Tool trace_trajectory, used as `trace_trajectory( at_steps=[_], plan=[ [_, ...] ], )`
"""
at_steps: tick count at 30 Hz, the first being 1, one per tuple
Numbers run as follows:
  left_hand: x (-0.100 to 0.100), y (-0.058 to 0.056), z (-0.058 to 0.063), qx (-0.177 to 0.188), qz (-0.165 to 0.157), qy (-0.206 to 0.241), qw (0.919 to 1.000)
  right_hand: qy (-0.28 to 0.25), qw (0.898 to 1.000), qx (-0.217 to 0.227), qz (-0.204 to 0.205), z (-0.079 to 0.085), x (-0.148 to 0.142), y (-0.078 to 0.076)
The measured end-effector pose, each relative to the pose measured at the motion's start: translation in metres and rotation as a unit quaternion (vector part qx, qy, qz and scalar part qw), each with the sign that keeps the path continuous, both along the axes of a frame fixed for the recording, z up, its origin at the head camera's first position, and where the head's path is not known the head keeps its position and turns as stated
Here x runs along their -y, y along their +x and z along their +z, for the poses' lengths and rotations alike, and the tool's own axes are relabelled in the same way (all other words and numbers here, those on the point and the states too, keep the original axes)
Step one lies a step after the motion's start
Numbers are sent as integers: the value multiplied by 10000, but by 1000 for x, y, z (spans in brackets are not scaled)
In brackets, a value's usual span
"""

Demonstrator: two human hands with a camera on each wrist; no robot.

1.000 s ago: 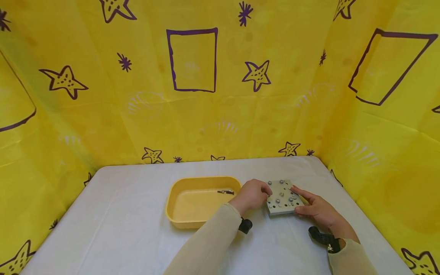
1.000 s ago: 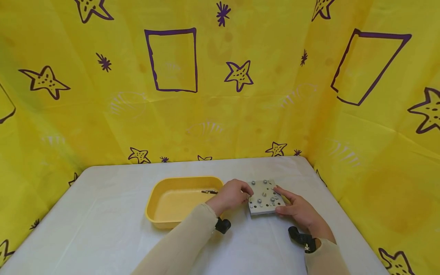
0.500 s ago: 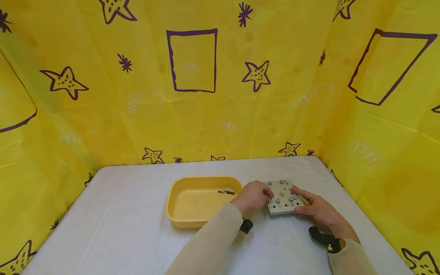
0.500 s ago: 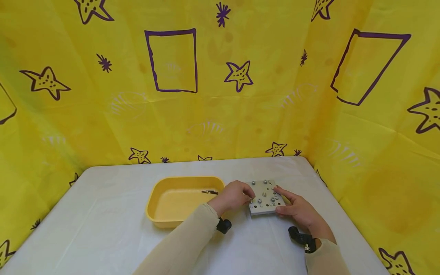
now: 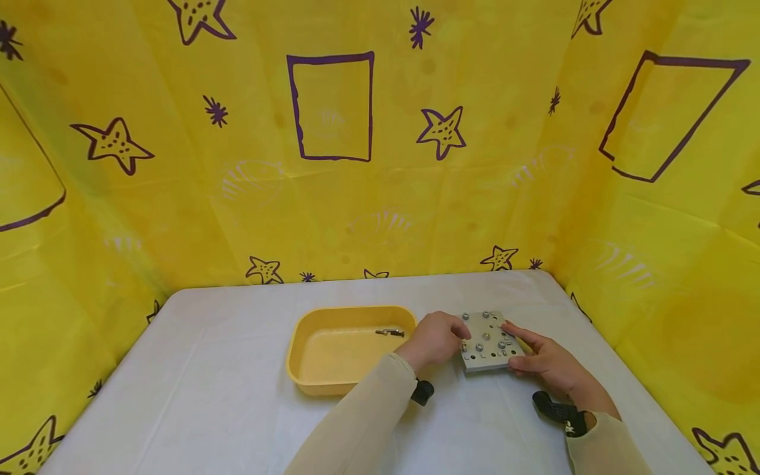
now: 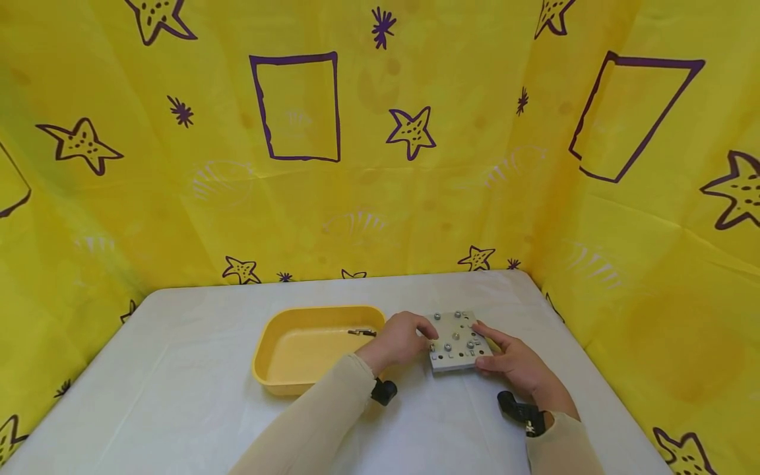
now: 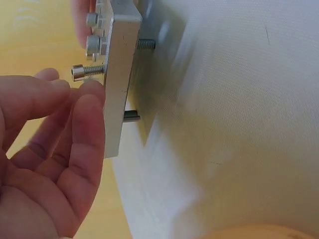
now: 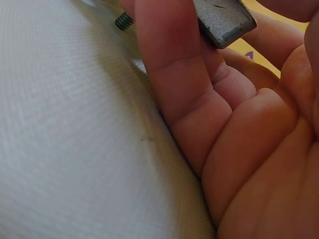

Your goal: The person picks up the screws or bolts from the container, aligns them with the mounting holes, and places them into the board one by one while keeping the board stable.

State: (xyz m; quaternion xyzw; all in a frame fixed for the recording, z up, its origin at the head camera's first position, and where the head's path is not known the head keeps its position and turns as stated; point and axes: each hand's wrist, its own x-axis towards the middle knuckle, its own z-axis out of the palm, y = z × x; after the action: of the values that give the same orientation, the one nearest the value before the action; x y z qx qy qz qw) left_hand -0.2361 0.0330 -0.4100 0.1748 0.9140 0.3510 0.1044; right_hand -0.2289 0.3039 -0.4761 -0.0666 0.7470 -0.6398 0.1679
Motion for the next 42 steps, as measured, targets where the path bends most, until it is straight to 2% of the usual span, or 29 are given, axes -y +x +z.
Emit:
trace_trajectory(
  at_steps=[13, 18, 21, 24, 27, 29, 31, 34, 37, 42],
  plan=[
    [-2, 3, 2, -208, -151, -473, 9985, 65, 10000, -60, 17, 0, 0, -1],
    [-2, 2, 2, -245, -179, -376, 9988, 40, 10000, -32, -6, 1, 0, -1],
    [1, 3, 1, -225, -86, -24, 9997, 32, 10000, 3, -22, 1, 0, -1],
    [9, 5, 1, 93, 124, 840, 9963, 7, 10000, 63, -47, 1, 0, -1],
    [27, 11, 6, 600, 364, 1862, 9800, -22, 9999, 118, -80, 1, 0, -1],
    [47, 16, 10, 913, 532, 2316, 9671, -17, 9999, 111, -46, 2, 1, -1],
    [67, 21, 14, 1100, 719, 2521, 9587, 10, 9999, 95, -56, 2, 2, -1],
    [96, 25, 14, 1209, 962, 2540, 9548, 64, 9999, 73, -73, 2, 1, -1],
    [114, 26, 9, 1203, 1086, 2365, 9580, 140, 9998, 34, -105, 2, 0, -1],
    [130, 23, -2, 781, 1088, 1436, 9805, 200, 9998, -55, -46, -1, 0, -2]
  ],
)
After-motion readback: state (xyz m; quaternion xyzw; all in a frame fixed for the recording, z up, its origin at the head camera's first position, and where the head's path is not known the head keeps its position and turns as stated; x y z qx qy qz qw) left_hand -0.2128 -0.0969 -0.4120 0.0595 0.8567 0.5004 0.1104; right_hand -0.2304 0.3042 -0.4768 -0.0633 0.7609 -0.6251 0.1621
